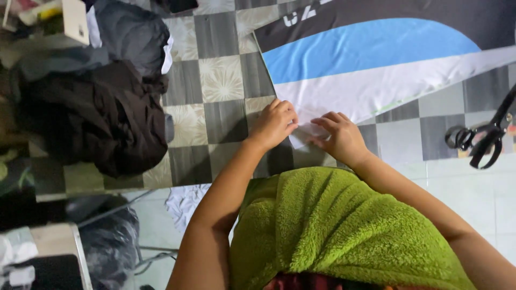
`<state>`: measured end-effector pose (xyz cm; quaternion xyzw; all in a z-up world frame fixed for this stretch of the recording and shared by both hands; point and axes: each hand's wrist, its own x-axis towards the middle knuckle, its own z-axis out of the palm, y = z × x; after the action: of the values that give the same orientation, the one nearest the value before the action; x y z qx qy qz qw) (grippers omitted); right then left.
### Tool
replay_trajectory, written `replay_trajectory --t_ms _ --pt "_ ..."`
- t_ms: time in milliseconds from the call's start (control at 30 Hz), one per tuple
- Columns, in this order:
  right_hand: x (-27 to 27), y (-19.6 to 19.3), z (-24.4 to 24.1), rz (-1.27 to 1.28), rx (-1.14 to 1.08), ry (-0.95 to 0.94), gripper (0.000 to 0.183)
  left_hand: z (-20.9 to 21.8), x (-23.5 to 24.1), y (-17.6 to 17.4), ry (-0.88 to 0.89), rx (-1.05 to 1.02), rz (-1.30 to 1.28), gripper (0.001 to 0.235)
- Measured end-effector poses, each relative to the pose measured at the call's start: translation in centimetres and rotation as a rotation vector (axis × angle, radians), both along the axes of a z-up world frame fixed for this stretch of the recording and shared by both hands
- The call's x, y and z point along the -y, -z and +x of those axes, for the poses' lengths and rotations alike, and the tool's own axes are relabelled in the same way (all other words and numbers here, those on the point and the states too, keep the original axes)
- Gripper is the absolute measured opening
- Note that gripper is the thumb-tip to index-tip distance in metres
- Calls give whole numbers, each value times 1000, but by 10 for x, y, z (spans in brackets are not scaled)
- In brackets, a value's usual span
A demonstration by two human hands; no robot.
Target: The person uses scissors to cut a large piece of black, blue, and white patterned fabric laid out on a tiled floor. They trim the edges and fold the fabric while cutting along the seams.
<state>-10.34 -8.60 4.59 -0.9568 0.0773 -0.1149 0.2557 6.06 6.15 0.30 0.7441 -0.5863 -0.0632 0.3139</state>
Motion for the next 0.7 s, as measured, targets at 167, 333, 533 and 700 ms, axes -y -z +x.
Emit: replay_trajectory --t_ms 167,333,533,700 --pt "2 1 5 -133 -30 50 39 10 4 -23 8 -195 -95 15" --pt "36 14 -4 -252 14 145 30 15 3 -40 3 -335 -54 16" --pt "99 34 -20 -278 71 288 30 27 10 -60 -71 -555 -80 32" --pt "149 31 -22 -493 185 398 19 50 32 -75 -211 -698 -219 25"
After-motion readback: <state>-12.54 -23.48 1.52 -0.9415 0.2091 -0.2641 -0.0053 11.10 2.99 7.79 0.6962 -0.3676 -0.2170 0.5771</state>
